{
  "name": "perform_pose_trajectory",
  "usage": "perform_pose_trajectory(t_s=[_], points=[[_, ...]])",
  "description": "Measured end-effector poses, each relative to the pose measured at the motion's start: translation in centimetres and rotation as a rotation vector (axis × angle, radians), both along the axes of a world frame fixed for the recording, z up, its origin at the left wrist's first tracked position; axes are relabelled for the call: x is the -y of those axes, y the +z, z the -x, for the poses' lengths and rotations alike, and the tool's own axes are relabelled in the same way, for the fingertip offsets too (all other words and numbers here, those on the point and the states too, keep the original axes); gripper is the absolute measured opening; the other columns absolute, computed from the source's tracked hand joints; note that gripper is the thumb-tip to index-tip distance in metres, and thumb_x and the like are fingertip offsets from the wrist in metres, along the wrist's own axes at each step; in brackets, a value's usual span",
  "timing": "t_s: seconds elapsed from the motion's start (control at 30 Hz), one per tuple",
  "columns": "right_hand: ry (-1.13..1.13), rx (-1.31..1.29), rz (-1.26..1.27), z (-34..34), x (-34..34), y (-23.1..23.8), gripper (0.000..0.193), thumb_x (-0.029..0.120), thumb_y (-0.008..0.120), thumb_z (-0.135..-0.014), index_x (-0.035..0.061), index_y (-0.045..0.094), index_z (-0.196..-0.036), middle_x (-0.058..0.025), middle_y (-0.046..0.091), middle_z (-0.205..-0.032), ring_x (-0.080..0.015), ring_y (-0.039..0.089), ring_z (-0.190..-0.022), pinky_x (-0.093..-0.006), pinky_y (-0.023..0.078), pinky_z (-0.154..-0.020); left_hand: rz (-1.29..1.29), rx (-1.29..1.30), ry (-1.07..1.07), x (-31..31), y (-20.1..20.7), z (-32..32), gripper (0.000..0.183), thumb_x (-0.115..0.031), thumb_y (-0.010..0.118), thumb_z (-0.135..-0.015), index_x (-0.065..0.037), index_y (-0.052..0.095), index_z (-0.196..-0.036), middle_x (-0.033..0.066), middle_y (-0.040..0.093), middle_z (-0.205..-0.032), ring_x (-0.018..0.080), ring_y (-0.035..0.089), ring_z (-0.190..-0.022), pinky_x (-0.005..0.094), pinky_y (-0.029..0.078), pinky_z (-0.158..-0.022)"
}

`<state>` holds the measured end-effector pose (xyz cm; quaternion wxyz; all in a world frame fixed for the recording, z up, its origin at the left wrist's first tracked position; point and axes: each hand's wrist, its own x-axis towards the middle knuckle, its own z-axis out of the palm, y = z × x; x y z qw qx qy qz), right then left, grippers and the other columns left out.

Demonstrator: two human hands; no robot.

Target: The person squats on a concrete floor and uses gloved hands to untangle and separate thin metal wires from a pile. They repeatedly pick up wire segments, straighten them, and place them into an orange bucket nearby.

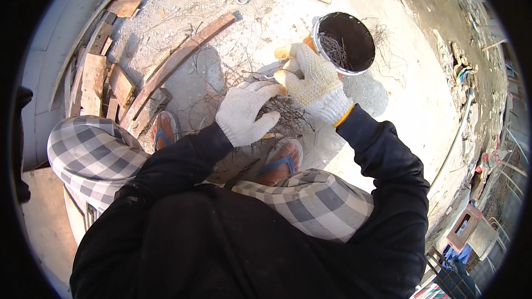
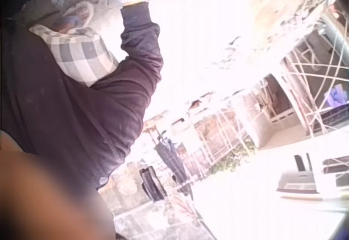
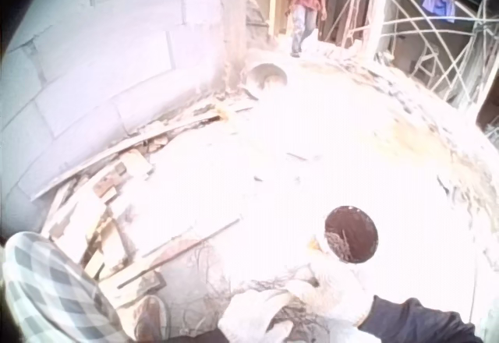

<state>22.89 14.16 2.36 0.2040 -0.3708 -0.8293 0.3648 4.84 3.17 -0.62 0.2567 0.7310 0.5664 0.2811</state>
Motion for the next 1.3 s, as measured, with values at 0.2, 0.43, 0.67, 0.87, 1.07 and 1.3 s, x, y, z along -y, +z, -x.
perform_pose_trajectory(t_s=[0.2, 0.43, 0.67, 0.87, 1.07, 1.3], points=[[0.257, 0.059, 0.045, 0.4, -2.3, -2.6, 0.045, 0.022, 0.073, -0.086, 0.0006, 0.061, -0.124, -0.0168, 0.068, -0.093, -0.0319, 0.067, -0.089, -0.0405, 0.053, -0.077, 0.118, -0.004, -0.028, -0.1, 0.0, -1.2, 0.041, -0.043, 0.077, -0.079, -0.011, 0.074, -0.105, 0.0133, 0.067, -0.101, 0.0332, 0.063, -0.098, 0.0433, 0.049, -0.086], [0.705, 0.299, -0.617, -0.3, -5.2, -1.7, 0.039, 0.016, 0.065, -0.081, 0.0122, 0.068, -0.12, -0.0097, 0.068, -0.118, -0.0307, 0.064, -0.103, -0.0417, 0.051, -0.091, 0.149, 0.31, -0.034, -1.4, -1.3, 1.9, 0.024, -0.025, 0.074, -0.085, -0.007, 0.074, -0.101, 0.0095, 0.069, -0.103, 0.0287, 0.064, -0.098, 0.0381, 0.05, -0.088], [0.808, 0.246, -0.684, -0.4, -3.3, -3.0, 0.053, 0.02, 0.058, -0.09, 0.0165, 0.053, -0.143, -0.01, 0.058, -0.138, -0.0261, 0.056, -0.122, -0.0403, 0.046, -0.102, 0.221, 0.267, -0.229, -1.6, -1.8, 2.6, 0.02, -0.019, 0.07, -0.087, -0.005, 0.074, -0.1, 0.0107, 0.07, -0.105, 0.0268, 0.062, -0.104, 0.0369, 0.048, -0.094], [0.872, 0.16, -0.583, 1.2, -4.4, -2.8, 0.034, 0.021, 0.059, -0.089, 0.0107, 0.062, -0.121, -0.0103, 0.062, -0.129, -0.0291, 0.056, -0.122, -0.0424, 0.046, -0.103, 0.407, 0.382, -0.28, -1.9, -1.8, 3.6, 0.018, -0.015, 0.069, -0.088, -0.004, 0.074, -0.102, 0.0089, 0.07, -0.102, 0.0208, 0.063, -0.097, 0.0339, 0.05, -0.089], [0.694, 0.251, -0.524, -0.7, -3.2, -4.1, 0.037, 0.02, 0.063, -0.084, 0.0123, 0.066, -0.12, -0.0104, 0.066, -0.116, -0.0321, 0.06, -0.115, -0.0453, 0.048, -0.1, 0.503, 0.577, -0.165, -1.2, -2.4, 4.2, 0.025, -0.017, 0.066, -0.092, -0.001, 0.071, -0.111, 0.0092, 0.07, -0.105, 0.0158, 0.063, -0.095, 0.0307, 0.05, -0.088], [0.529, 0.159, -0.443, -2.2, -1.6, -5.2, 0.036, 0.016, 0.064, -0.081, 0.0124, 0.069, -0.117, -0.0136, 0.069, -0.106, -0.0361, 0.063, -0.106, -0.0476, 0.05, -0.093, 0.641, 0.844, -0.112, -0.9, -2.2, 4.3, 0.033, -0.029, 0.065, -0.095, -0.002, 0.072, -0.113, 0.0117, 0.072, -0.1, 0.0211, 0.066, -0.098, 0.0341, 0.051, -0.086]])
